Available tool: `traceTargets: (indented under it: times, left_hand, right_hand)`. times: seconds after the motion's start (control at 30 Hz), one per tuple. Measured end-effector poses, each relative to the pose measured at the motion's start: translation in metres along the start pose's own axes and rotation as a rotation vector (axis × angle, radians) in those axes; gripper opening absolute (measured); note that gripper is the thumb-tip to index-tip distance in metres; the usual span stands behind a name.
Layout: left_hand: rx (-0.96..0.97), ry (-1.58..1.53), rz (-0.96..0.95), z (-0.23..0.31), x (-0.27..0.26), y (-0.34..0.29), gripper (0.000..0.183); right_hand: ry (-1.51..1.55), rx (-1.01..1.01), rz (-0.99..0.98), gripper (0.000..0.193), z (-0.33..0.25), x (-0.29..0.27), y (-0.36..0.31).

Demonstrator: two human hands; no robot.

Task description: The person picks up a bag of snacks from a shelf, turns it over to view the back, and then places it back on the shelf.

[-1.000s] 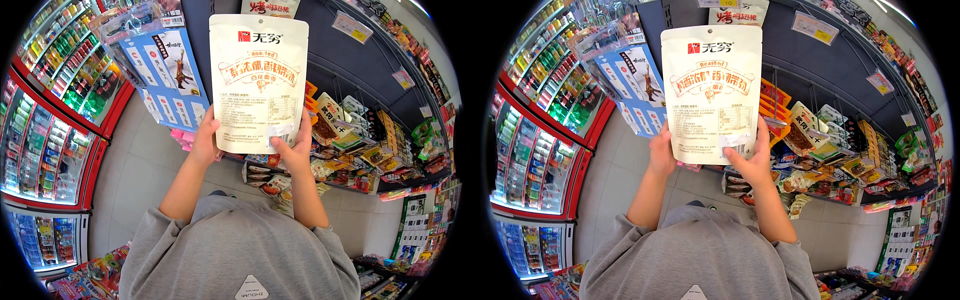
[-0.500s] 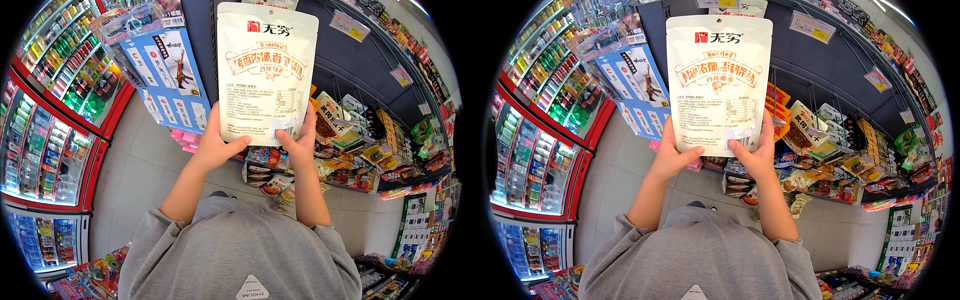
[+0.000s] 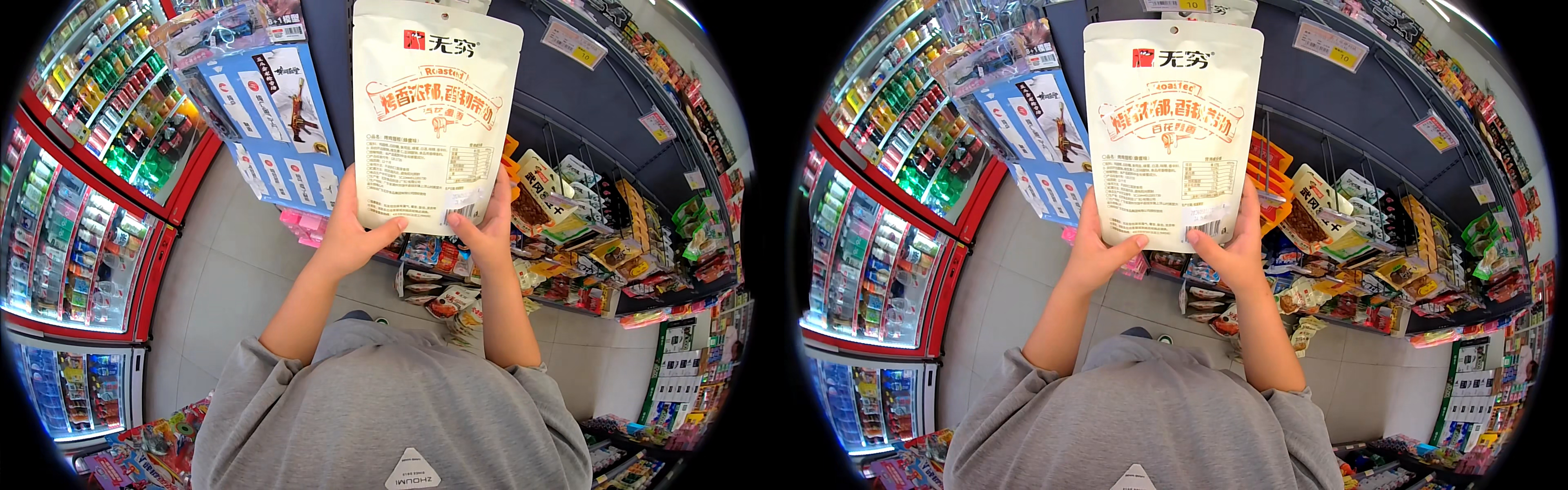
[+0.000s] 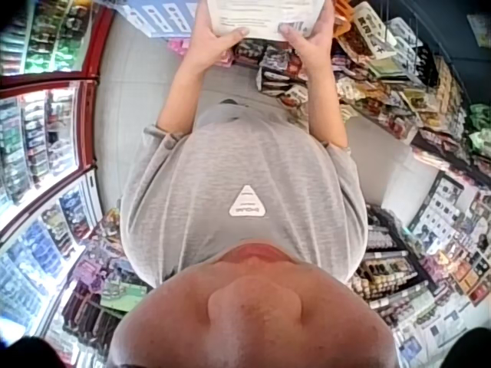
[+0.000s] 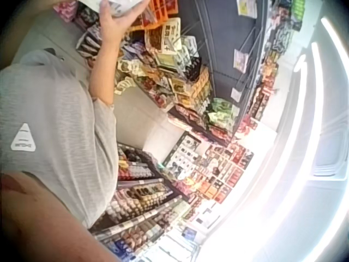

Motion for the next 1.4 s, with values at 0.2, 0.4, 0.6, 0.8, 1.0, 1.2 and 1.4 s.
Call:
traceTargets:
  times: [0.2,0.4,0.6,0.8,1.0,1.2,1.4]
  left_hand:
    - [-0.009,-0.015,-0.006,-0.002,0.0,0.0,0.074]
    - [-0.024,-0.018,-0.001,-0.006,-0.002,-0.001,0.073]
    - [-0.025,-0.055,-0.015,-0.011,-0.001,0.0,0.072]
    - [-0.047,-0.07,-0.01,-0.014,0.001,0.001,0.072]
    - [-0.046,-0.068,-0.012,-0.015,-0.001,0.0,0.071]
    - [-0.048,-0.072,-0.011,-0.015,-0.001,0.0,0.07]
    - [-0.06,-0.048,0.011,-0.019,-0.004,-0.001,0.07]
  right_hand:
    - [0.006,0.008,0.001,0.081,0.001,0.0,-0.001]
    - [-0.013,0.006,-0.008,0.083,0.005,-0.002,-0.003]
    - [0.003,0.034,0.018,0.084,0.006,-0.003,-0.006]
    - [0.014,0.038,0.019,0.083,0.009,-0.006,-0.01]
    - [0.02,0.059,0.025,0.084,0.014,-0.007,-0.012]
    - [0.016,0.063,0.027,0.083,0.018,-0.007,-0.014]
    - [0.017,0.074,0.039,0.081,0.017,-0.005,-0.014]
Point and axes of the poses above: each hand's wrist, its own y-axis towards the middle knuckle, its own x-axis out of the palm, z = x × y, the point moved 9 cm from there along y, towards the middle knuckle, and after that the axes turned 14 degrees about -x, right-handed, at the moved point
